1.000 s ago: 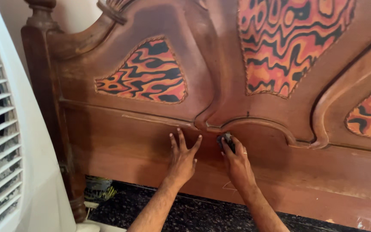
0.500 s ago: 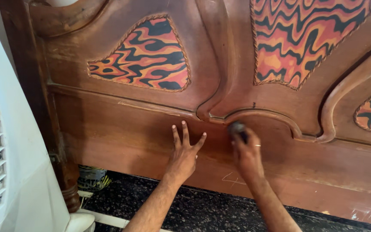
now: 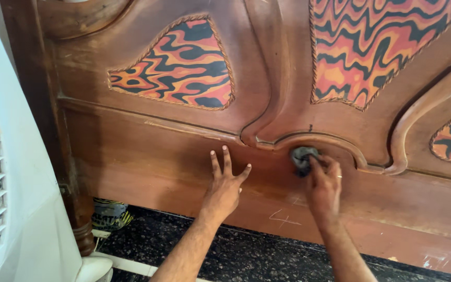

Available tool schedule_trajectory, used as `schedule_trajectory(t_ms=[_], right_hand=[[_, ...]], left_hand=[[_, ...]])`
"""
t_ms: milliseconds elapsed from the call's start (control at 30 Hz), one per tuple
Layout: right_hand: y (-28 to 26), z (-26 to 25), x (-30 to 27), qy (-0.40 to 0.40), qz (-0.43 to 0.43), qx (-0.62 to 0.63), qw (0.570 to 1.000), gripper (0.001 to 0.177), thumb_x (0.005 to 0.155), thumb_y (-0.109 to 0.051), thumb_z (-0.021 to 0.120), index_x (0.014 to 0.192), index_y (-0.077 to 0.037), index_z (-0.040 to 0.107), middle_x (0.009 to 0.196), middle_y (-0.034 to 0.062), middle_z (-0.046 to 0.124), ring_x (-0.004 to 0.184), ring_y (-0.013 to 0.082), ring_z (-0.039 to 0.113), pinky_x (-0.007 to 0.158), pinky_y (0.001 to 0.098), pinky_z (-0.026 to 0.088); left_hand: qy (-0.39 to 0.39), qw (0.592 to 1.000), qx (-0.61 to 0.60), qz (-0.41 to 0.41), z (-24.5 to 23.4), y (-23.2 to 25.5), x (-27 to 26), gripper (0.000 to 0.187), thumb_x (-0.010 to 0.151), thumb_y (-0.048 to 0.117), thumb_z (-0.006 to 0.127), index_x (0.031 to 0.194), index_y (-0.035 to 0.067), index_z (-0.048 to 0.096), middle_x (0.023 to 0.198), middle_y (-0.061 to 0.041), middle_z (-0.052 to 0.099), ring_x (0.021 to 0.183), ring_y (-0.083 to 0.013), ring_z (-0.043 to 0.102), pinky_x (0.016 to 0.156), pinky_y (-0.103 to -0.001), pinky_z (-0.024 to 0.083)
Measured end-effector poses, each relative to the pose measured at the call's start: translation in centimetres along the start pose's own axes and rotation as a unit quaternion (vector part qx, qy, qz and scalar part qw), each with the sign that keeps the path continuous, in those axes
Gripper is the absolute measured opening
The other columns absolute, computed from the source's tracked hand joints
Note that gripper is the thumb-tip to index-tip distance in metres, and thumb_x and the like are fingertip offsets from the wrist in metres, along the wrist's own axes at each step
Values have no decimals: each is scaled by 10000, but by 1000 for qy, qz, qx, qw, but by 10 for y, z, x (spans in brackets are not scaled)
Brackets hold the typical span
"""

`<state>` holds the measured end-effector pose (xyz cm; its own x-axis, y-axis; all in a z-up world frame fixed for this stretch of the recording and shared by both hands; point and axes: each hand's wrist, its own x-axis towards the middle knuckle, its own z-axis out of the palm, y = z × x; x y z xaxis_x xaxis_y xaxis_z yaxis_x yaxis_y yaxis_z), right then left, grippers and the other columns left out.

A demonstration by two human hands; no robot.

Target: The person wipes a wooden headboard with a dark cloth, moving in circular and back-and-forth motions across the surface and into carved details. The person uses one hand to stabilize the headboard while the other hand rubs the surface.

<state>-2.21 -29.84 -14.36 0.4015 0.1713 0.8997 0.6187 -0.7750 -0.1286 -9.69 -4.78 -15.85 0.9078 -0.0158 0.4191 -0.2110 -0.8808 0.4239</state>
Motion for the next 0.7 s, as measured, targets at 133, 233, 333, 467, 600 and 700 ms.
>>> schedule_trajectory(t_ms=[133, 233, 333, 467, 600, 700], right_hand=[[-28, 9, -4, 2, -39, 23, 999, 386, 844, -11, 713, 1230, -32, 719, 1320, 225, 543, 1159, 420, 551, 959, 495, 503], [-28, 8, -3, -31, -38, 27, 998, 357, 838, -86, 761, 1192, -49, 733, 1310, 226, 553, 1150, 434, 551, 929, 489, 505], [-7, 0, 2, -38, -23, 12, 999, 324, 871, -29, 712, 1190, -75, 741, 1324, 192, 579, 1165, 402, 575, 962, 471, 513], [14, -4, -1, 8, 34, 14, 999, 346, 877, 27, 660, 1202, -71, 725, 1376, 201, 561, 1213, 391, 570, 1036, 467, 507], [1, 13, -10, 9, -39, 40, 998, 413, 868, 69, 618, 1257, -48, 691, 1504, 254, 455, 1413, 458, 425, 1169, 500, 411], [-18, 29, -17, -84, -101, 64, 989, 474, 851, 102, 604, 1305, -18, 670, 1577, 299, 359, 1479, 484, 317, 1172, 507, 356]], left_hand=[[11, 1000, 3, 6, 3, 2, 2, 723, 829, -3, 721, 1459, 298, 536, 1657, -258, -100, 1483, -617, -84, 1062, -604, 465], [13, 1000, 3, 11, 3, -2, 1, 725, 832, -13, 706, 1462, 304, 537, 1662, -253, -99, 1488, -613, -78, 1054, -597, 476], [16, 999, 21, 23, 1, -5, 0, 723, 832, 8, 709, 1466, 306, 534, 1651, -247, -90, 1482, -601, -60, 1044, -604, 472], [8, 1000, 9, 15, -2, -4, 0, 702, 847, 10, 690, 1466, 303, 531, 1664, -242, -81, 1501, -591, -42, 1039, -572, 495], [-30, 999, -6, -26, -3, 2, 2, 662, 907, 6, 628, 1478, 311, 492, 1685, -235, -100, 1526, -594, -56, 1036, -543, 517], [12, 1000, 20, 13, 2, 7, 2, 707, 885, 39, 664, 1514, 292, 462, 1647, -277, -75, 1484, -600, 1, 1096, -625, 403]])
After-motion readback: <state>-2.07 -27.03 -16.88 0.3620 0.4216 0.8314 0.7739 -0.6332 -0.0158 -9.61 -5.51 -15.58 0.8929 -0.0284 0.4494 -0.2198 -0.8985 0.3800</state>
